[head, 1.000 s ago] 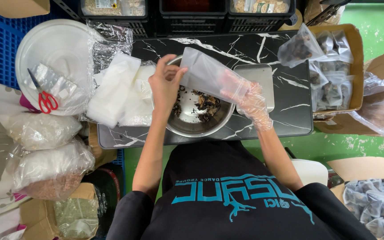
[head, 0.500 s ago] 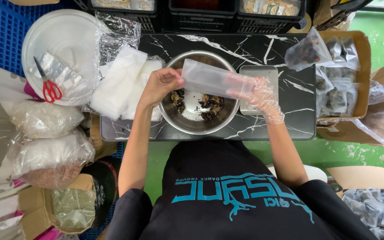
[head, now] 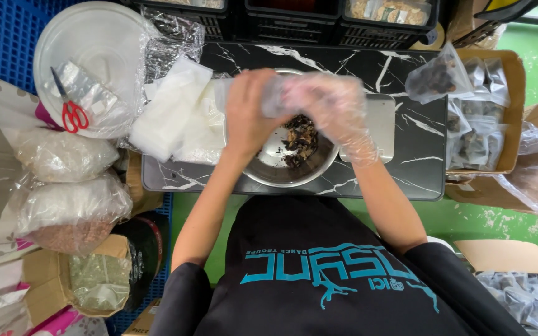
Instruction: The person picks up dried food items from a large bowl, places them into small plastic bags, and سپس stacks the filled bags into a cardboard box.
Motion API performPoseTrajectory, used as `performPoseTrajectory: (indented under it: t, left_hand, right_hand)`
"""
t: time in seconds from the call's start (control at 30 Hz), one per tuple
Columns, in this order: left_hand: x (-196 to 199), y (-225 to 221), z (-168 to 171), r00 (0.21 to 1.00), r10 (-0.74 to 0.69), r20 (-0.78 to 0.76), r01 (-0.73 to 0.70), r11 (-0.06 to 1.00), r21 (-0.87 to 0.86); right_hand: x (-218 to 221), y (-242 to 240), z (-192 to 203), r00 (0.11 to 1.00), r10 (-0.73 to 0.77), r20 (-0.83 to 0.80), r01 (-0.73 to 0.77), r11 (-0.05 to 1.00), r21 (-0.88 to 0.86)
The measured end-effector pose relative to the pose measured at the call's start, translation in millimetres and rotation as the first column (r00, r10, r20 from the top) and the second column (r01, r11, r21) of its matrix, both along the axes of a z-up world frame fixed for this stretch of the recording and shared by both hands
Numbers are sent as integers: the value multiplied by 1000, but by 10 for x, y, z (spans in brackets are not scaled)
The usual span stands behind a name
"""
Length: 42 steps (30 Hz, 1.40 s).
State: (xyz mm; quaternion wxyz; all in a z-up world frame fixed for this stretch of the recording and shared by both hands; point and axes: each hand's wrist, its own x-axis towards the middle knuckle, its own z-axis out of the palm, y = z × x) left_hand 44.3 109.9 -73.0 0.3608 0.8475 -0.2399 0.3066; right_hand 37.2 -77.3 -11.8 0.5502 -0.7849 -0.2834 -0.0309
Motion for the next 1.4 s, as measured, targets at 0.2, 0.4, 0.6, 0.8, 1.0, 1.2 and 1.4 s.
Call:
performPoseTrajectory:
  t: [0.2, 0.4, 0.6, 0.8, 1.0, 1.2, 1.4]
  left_hand:
    - [-128, 714, 287, 992, 41, -122, -82, 933, -349]
    - [-271, 699, 146, 983, 7, -184, -95, 876, -473]
    - [-313, 595, -13, 969, -75, -234, -54, 864, -501]
    - [-252, 450, -20, 914, -181, -364, -50, 839, -542]
    - [-132, 127, -102, 866, -274, -418, 98, 914, -395]
    - [-109, 111, -106, 855, -348, -385, 175, 892, -417]
    - [-91, 378, -42, 886, -314, -340, 117, 862, -493]
  right_hand:
    - [86, 380, -296, 925, -319, -207, 344, 934, 96]
    - [86, 836, -1255, 930, -23, -366, -231, 741, -631]
    - [307, 510, -1514, 973, -92, -214, -35, 851, -523]
    - [218, 198, -402, 957, -262, -127, 255, 965, -63]
    - [-189, 98, 628, 963, -248, 102, 244, 968, 56]
    - [-194, 71, 544, 913, -253, 319, 240, 968, 79]
    - [-222, 76, -602, 943, -324, 75, 316, 799, -511]
